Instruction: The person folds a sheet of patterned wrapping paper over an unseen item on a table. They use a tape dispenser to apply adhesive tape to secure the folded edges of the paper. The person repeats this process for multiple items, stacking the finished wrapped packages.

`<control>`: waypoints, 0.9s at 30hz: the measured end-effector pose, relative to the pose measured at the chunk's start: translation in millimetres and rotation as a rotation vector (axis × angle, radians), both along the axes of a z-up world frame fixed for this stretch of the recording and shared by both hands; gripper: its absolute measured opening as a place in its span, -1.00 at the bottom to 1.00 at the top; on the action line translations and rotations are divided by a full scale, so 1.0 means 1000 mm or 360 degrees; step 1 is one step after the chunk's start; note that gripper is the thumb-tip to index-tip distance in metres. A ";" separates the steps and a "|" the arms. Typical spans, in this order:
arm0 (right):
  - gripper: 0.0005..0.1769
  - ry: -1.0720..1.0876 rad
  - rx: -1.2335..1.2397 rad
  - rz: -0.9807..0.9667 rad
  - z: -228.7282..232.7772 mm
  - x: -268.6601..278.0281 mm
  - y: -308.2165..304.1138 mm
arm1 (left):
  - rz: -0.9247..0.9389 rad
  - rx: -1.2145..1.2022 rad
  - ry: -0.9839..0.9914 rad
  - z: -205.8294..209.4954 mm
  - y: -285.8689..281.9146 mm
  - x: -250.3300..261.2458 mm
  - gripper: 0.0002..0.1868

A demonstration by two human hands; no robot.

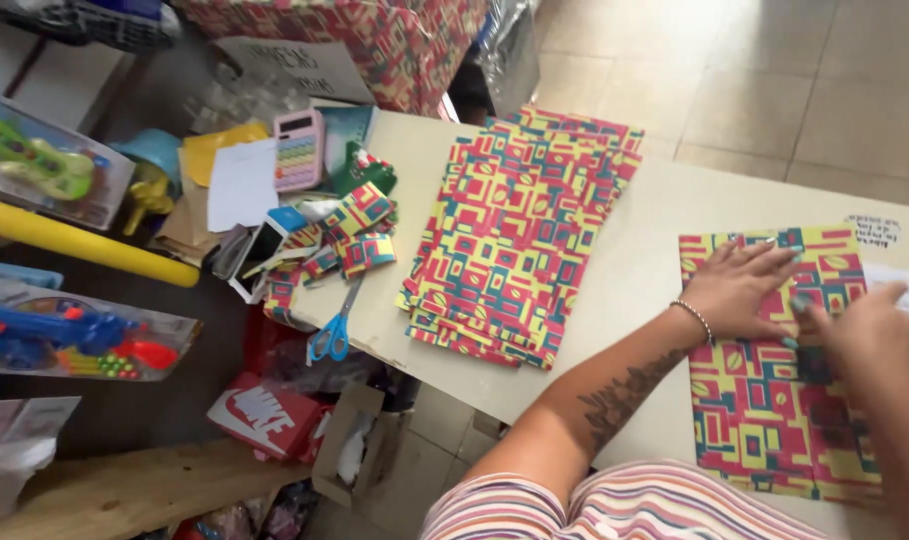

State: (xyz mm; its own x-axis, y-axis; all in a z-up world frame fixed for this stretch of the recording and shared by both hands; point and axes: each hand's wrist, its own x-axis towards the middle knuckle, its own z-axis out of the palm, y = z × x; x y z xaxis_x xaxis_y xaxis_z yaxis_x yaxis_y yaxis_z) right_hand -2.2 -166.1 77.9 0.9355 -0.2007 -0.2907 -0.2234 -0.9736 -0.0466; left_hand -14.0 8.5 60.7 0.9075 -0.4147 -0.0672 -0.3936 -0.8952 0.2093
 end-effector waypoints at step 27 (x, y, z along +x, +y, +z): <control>-0.73 -0.1550 0.0880 -0.0162 0.082 -0.237 -0.221 | 0.0214 -0.0946 -0.0642 0.055 0.052 -0.090 -0.10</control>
